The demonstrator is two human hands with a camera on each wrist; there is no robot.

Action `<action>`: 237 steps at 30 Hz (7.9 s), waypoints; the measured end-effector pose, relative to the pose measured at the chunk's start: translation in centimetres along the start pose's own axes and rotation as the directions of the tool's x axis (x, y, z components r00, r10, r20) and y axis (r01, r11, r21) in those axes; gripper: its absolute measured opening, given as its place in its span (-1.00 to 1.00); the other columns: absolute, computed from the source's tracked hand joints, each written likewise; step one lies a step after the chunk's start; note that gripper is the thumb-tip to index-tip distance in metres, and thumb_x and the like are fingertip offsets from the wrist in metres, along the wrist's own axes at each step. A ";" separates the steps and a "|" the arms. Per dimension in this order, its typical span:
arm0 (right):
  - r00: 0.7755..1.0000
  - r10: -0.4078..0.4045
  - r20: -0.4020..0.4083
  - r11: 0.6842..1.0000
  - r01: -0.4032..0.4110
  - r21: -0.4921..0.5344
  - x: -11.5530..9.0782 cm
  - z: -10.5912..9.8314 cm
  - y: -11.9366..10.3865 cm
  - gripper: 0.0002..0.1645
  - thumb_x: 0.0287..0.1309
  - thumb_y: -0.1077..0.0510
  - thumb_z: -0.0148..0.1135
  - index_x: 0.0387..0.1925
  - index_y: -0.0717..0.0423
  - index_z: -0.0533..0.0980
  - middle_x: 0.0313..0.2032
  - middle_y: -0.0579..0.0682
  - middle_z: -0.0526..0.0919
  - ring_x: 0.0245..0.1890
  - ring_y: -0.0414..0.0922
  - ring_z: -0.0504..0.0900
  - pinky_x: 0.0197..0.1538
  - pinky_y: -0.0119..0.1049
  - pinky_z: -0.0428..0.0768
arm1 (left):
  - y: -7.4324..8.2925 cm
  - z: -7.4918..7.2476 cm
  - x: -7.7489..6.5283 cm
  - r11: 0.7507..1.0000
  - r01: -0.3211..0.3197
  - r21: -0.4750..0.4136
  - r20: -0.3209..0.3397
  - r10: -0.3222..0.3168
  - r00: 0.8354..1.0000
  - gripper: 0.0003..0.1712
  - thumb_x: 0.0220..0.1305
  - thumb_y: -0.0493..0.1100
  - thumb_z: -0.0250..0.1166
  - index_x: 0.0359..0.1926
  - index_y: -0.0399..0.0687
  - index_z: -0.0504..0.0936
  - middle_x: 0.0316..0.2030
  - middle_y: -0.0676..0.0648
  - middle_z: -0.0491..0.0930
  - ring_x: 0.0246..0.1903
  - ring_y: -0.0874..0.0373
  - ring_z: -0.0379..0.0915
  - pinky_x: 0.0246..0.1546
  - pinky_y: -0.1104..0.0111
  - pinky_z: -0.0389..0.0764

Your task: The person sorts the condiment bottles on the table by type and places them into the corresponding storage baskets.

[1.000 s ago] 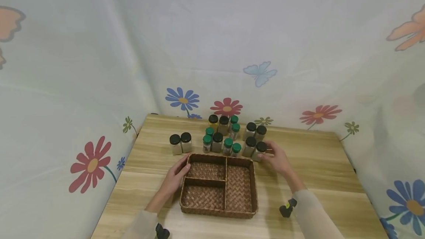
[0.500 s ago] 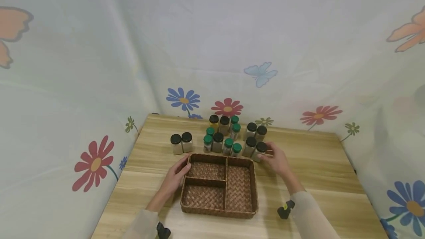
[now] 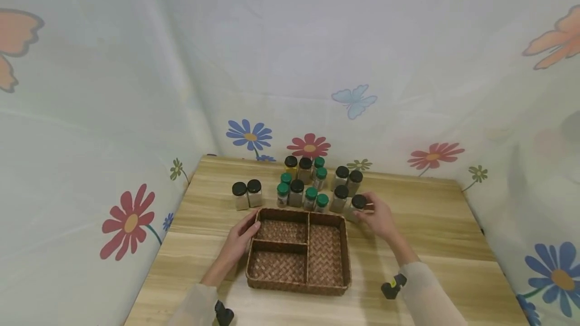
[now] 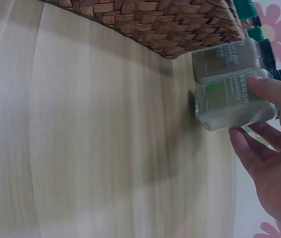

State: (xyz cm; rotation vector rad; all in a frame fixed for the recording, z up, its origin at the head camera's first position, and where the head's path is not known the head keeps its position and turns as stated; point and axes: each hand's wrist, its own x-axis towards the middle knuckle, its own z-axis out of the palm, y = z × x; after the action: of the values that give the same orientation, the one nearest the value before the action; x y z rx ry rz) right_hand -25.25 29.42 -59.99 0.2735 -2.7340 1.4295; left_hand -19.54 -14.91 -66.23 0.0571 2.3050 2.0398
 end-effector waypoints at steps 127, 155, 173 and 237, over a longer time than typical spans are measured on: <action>0.967 -0.172 0.188 0.963 0.205 -0.175 -2.9 8.4 -6.9 -0.45 0.16 0.10 0.62 0.14 0.09 0.60 0.03 0.01 0.71 0.05 0.03 0.68 0.14 0.08 0.64 | -1.0 0.0 -0.2 1.000 -0.005 -0.001 -0.015 0.005 1.000 -0.36 0.60 0.00 0.24 0.57 -0.07 0.39 0.49 -0.20 0.40 0.46 -0.11 0.32 0.29 0.51 0.39; 0.982 -0.145 0.124 0.987 0.152 -0.049 -2.3 2.2 -6.7 -0.52 0.26 0.17 0.54 0.14 0.23 0.61 0.06 0.26 0.70 0.07 0.22 0.68 0.07 0.15 0.70 | -0.2 0.2 -0.2 0.999 0.020 -0.029 -0.028 -0.021 0.999 -0.35 0.58 0.02 0.27 0.56 -0.08 0.41 0.49 -0.17 0.41 0.47 -0.05 0.30 0.30 0.55 0.36; 0.998 -0.063 0.005 0.998 0.063 0.030 -1.8 0.1 -4.0 -0.51 0.28 0.22 0.52 0.18 0.30 0.59 0.03 0.24 0.73 0.06 0.20 0.68 0.05 0.16 0.71 | -0.2 0.3 -0.3 1.000 0.022 -0.017 -0.021 -0.022 1.000 -0.34 0.59 0.04 0.25 0.57 -0.07 0.39 0.50 -0.18 0.40 0.46 -0.07 0.31 0.31 0.48 0.38; 0.996 0.082 0.042 0.996 -0.081 -0.031 3.1 4.1 -1.8 -0.18 0.34 0.21 0.45 0.52 0.26 0.30 0.35 0.38 0.49 0.34 0.32 0.49 0.30 0.23 0.56 | -0.5 0.3 0.0 1.000 0.026 -0.012 -0.031 -0.026 0.999 -0.35 0.59 0.03 0.25 0.56 -0.06 0.40 0.49 -0.18 0.42 0.47 -0.07 0.32 0.39 0.39 0.34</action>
State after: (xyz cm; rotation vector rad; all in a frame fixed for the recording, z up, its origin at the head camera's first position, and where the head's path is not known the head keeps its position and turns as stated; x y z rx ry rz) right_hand -27.84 24.61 -60.48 0.1962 -2.8294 1.4174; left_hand -19.52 -14.70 -66.73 -0.0049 2.2987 2.0558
